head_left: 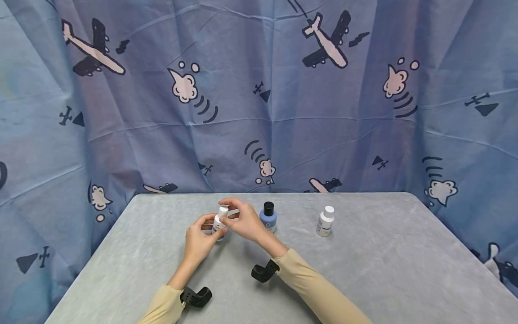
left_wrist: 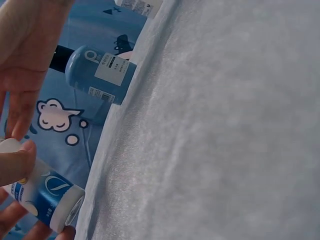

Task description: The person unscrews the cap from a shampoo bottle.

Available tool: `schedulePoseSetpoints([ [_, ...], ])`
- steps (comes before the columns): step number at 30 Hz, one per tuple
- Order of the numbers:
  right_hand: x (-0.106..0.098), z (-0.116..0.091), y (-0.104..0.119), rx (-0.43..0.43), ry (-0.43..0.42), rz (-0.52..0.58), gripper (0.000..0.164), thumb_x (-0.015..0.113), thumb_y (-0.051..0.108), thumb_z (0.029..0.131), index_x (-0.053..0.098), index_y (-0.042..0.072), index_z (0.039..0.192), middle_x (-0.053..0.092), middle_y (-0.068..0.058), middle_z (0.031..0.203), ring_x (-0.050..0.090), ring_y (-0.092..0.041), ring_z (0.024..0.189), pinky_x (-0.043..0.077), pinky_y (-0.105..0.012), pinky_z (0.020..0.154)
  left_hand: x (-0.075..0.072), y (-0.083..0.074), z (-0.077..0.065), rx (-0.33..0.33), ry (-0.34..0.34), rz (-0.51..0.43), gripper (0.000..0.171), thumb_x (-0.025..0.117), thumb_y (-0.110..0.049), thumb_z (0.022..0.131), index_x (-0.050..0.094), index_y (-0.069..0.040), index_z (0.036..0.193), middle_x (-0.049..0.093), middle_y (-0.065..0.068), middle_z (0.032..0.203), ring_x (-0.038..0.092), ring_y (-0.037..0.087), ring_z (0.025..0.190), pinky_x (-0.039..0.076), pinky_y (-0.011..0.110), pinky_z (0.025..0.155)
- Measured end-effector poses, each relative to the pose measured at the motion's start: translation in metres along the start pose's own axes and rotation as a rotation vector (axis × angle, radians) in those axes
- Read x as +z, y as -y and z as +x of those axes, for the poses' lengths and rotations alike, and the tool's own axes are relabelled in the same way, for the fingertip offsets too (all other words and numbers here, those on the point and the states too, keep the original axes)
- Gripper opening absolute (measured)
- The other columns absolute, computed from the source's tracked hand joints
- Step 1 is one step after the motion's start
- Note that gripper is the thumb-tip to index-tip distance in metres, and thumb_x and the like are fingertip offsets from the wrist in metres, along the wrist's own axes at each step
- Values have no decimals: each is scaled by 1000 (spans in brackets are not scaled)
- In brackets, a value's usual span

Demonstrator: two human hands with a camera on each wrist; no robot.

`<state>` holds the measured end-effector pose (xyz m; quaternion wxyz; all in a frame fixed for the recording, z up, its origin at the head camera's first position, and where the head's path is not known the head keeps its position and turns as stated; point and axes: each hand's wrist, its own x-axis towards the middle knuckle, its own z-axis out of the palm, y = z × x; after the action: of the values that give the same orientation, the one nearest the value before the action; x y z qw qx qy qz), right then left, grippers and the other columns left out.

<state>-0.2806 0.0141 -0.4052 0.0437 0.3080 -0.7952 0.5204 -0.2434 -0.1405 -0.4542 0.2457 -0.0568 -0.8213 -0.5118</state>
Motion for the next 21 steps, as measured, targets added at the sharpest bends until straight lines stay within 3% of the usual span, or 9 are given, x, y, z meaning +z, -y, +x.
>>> schedulePoseSetpoints([
  [6, 4, 0, 4, 46, -79, -51, 35, 74, 20, 84, 62, 6, 113, 64, -12, 107, 66, -23, 93, 56, -27, 77, -3, -1, -2, -17, -13, 34, 43, 87, -13, 68, 69, -7, 107, 73, 12, 95, 70, 25, 83, 57, 30, 67],
  [11, 4, 0, 5, 69, -107, -119, 28, 76, 24, 82, 64, 8, 102, 61, -6, 92, 63, -16, 80, 50, -20, 69, -3, -2, -2, -1, -35, 52, 43, 88, -11, 65, 70, -10, 104, 74, 10, 95, 70, 25, 83, 56, 36, 68],
  [21, 0, 0, 6, 50, -44, -96, 23, 73, 14, 84, 69, 6, 105, 70, -9, 98, 68, -18, 82, 53, -19, 71, -1, -1, -4, -1, -13, 24, 42, 86, -11, 69, 69, -7, 106, 73, 12, 98, 69, 26, 84, 57, 39, 68],
])
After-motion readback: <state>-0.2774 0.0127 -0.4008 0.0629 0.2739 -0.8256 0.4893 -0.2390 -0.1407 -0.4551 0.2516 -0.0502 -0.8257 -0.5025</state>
